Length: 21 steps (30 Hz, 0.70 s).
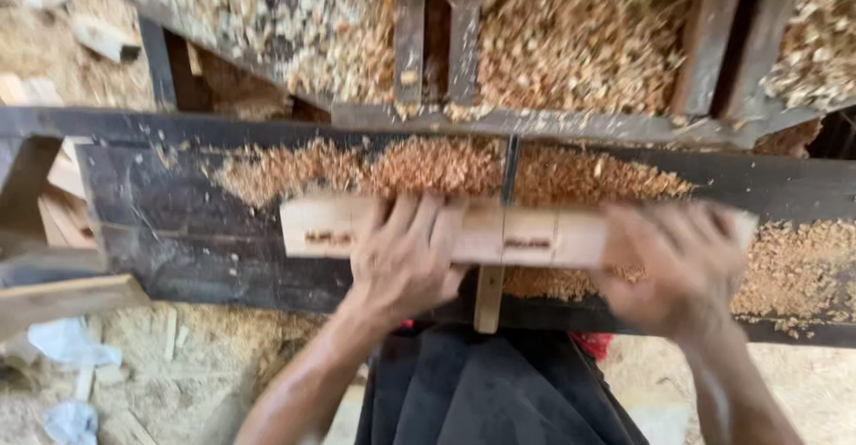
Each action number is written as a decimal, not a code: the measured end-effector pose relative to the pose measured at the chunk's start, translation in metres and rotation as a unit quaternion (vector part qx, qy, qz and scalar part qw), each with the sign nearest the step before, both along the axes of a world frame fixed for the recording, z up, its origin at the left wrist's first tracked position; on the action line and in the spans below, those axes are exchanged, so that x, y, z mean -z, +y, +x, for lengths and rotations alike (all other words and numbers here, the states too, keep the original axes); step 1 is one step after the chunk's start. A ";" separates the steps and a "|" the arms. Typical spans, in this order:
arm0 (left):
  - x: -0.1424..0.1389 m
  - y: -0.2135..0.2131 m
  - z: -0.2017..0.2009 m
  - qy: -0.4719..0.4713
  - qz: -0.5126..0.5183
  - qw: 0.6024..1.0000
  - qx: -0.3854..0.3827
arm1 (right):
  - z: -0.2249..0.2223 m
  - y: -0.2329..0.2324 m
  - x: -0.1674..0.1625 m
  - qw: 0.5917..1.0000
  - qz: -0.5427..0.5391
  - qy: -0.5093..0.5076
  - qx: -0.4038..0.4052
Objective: The person uses a stationary wood planer to smooth and shape a rectangular wooden plank. They repeatedly feed the plank through the machine, flipping it to work on different sides and edges, while wood shavings accumulate around the work area.
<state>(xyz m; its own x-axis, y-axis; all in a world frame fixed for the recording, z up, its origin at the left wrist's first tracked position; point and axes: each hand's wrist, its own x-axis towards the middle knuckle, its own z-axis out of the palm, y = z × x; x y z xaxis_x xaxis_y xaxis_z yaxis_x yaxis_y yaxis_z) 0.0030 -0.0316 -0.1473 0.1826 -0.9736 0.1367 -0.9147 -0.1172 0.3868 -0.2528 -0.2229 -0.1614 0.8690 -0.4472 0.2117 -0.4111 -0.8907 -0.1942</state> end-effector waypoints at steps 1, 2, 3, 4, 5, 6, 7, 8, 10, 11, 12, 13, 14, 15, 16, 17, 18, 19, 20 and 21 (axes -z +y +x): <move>0.002 0.001 -0.001 0.004 0.024 1.000 0.007 | 0.000 0.009 -0.005 1.000 0.012 -0.004 0.009; 0.003 0.003 -0.002 -0.001 0.016 1.000 0.006 | 0.002 0.013 -0.009 1.000 0.024 -0.004 0.013; 0.005 0.003 -0.003 -0.015 0.007 1.000 0.002 | 0.007 0.012 -0.011 1.000 0.013 -0.008 0.012; 0.007 0.004 -0.002 -0.027 -0.004 1.000 0.004 | 0.012 0.010 -0.013 1.000 0.000 -0.012 0.018; 0.010 0.004 0.001 -0.041 -0.027 0.999 0.015 | 0.013 0.013 -0.017 1.000 0.004 0.000 0.027; 0.014 0.005 0.006 -0.035 -0.022 0.999 0.021 | 0.013 0.019 -0.022 0.999 0.029 0.019 0.030; 0.017 0.008 0.009 -0.034 -0.026 0.999 0.019 | 0.013 0.022 -0.026 0.998 0.046 0.033 0.026; 0.013 0.014 0.004 -0.035 0.014 0.999 0.028 | 0.017 0.022 -0.027 0.999 0.034 0.022 0.027; 0.006 0.004 0.007 -0.092 0.036 0.995 0.027 | 0.026 0.034 -0.043 0.996 0.060 -0.003 0.064; 0.007 -0.012 0.022 -0.119 -0.011 0.993 0.018 | 0.033 0.033 -0.044 0.994 0.077 -0.015 0.081; 0.008 -0.022 0.032 -0.123 -0.040 0.991 0.016 | 0.040 0.017 -0.036 0.997 0.041 -0.030 0.052; 0.009 -0.022 0.035 -0.107 -0.040 0.993 0.017 | 0.042 0.002 -0.025 0.999 0.033 -0.023 0.024; 0.008 -0.009 0.027 -0.067 -0.016 0.997 0.022 | 0.028 0.013 -0.024 0.999 0.052 0.007 -0.001; 0.008 0.006 0.015 -0.020 0.009 0.999 0.026 | 0.008 0.038 -0.034 0.995 0.085 0.050 0.017; 0.011 0.008 0.013 -0.005 -0.002 1.000 0.026 | 0.002 0.046 -0.037 0.994 0.080 0.061 0.030; 0.009 0.007 0.012 -0.010 -0.012 1.000 0.027 | 0.013 0.037 -0.028 0.998 0.038 0.029 0.035; 0.006 0.008 0.008 -0.022 -0.028 0.999 0.021 | 0.023 0.031 -0.025 0.999 0.034 -0.010 0.040; 0.009 0.006 0.008 -0.019 -0.034 0.999 0.015 | 0.025 0.035 -0.029 0.998 0.041 -0.034 0.042; 0.013 0.004 0.010 -0.041 -0.005 0.999 0.021 | 0.024 0.040 -0.030 0.995 0.069 -0.040 0.052; 0.017 0.004 0.010 -0.047 0.042 0.997 0.036 | 0.022 0.035 -0.026 0.997 0.060 -0.037 0.041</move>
